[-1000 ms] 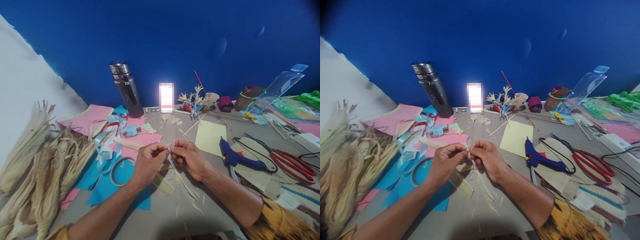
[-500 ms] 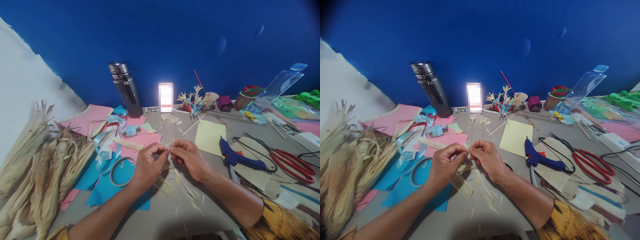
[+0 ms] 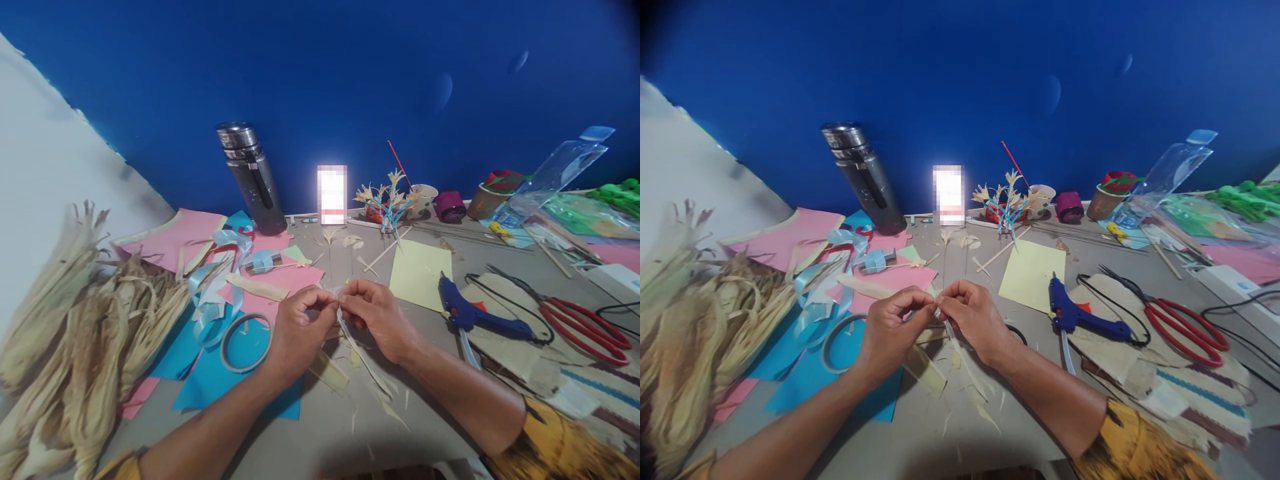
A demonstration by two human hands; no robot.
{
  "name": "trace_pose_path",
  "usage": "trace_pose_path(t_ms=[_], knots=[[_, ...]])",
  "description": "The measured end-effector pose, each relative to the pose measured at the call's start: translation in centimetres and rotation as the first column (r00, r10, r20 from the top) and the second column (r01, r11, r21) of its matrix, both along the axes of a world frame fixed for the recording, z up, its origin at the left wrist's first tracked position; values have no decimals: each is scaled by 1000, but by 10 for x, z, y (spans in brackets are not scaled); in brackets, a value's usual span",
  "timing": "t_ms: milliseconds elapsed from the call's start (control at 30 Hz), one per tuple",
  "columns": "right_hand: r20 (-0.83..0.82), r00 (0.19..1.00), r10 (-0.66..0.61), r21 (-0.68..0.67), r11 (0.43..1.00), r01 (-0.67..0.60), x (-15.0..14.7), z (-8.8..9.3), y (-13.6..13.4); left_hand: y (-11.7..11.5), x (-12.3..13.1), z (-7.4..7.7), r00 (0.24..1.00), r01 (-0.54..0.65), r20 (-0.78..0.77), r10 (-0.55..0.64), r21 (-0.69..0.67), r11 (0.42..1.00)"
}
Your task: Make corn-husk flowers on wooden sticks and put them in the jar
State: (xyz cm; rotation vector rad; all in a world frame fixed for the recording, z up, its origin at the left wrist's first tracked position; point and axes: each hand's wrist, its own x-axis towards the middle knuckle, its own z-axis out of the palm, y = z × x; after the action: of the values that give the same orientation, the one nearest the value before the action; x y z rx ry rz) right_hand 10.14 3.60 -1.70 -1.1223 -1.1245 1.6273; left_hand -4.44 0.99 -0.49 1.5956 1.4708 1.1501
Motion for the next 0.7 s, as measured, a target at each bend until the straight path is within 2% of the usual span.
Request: trace_pose_path(t_ms=[333,467,533,700], knots=[[-68,997,48,-29,998,-50,2,-3,-1,4,-2,0,988,10,151,13,-154,988],[-121,990,77,-69,994,-86,2,-2,0,9,-3,-1,942,79,334,29,-305,949],[-145,986,81,-101,990,-96,2,-3,0,11,-4,-1,919,114,394,28,-331,937],[-160,985,57,-152,985,-81,2,-2,1,8,-5,-2,959,75,284,7,-277,958]])
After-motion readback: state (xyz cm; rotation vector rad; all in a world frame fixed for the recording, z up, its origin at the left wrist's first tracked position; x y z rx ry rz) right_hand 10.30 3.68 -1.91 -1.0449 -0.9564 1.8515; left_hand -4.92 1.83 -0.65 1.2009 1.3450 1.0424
